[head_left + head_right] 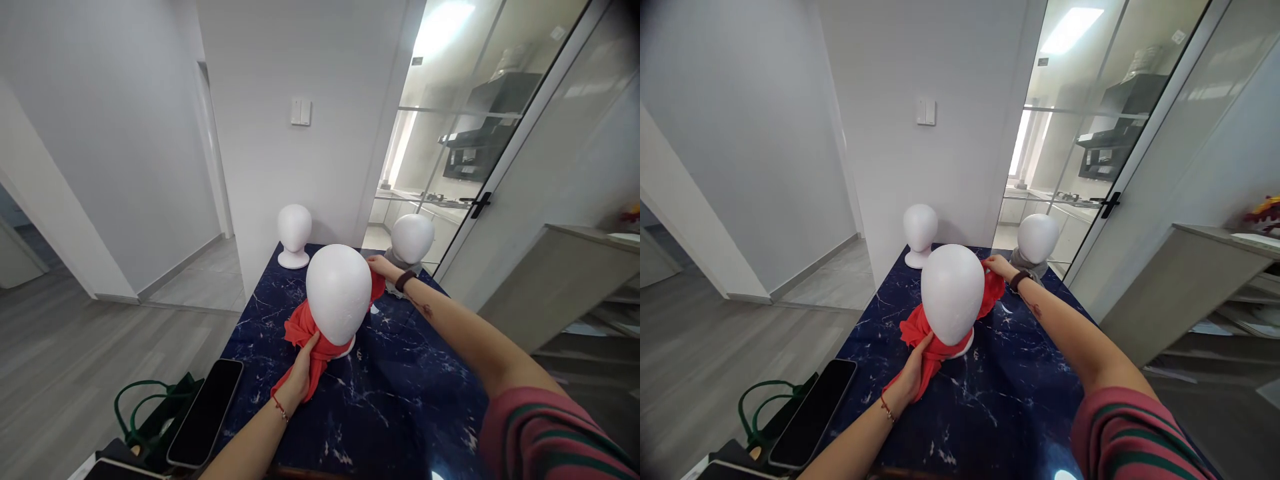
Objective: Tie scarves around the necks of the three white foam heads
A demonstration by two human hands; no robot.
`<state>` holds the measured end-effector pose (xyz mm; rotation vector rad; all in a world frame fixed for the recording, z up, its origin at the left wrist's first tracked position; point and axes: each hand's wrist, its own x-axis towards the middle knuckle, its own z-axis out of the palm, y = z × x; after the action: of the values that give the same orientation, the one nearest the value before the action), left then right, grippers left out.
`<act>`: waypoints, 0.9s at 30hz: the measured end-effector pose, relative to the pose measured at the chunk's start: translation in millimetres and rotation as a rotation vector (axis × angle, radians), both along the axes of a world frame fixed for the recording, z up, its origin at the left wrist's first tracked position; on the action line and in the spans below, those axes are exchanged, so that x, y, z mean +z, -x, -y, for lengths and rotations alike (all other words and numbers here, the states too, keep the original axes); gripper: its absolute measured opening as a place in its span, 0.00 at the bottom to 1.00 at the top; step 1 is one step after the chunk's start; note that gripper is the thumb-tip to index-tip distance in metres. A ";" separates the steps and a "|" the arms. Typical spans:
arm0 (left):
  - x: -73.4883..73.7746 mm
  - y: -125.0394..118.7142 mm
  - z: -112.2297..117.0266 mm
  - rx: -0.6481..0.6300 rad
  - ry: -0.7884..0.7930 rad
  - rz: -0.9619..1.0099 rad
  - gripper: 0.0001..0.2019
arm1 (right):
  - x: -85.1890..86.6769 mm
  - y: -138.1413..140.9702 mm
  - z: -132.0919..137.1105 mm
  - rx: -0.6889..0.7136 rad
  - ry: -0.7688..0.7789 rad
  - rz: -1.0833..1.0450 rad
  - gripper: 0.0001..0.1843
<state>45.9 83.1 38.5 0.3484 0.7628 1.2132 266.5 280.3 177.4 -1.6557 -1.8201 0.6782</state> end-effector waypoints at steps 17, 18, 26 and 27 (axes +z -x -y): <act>10.4 -0.5 -0.2 0.033 -0.136 0.014 0.28 | -98.8 3.2 213.0 0.247 0.176 -0.316 0.21; 11.8 -0.7 0.0 0.028 -0.136 -0.010 0.28 | -108.5 14.3 218.8 0.217 0.111 -0.351 0.21; 11.7 24.5 8.0 -0.106 -0.145 -0.309 0.26 | -159.9 72.6 217.7 -0.063 -0.048 -0.813 0.25; 8.5 34.2 8.6 -0.096 -0.154 -0.366 0.28 | -162.3 72.9 216.4 -0.085 -0.046 -0.836 0.25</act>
<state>11.7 74.5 47.0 0.7403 0.9567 1.1333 193.6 63.9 15.1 -1.1409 -1.1401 1.0738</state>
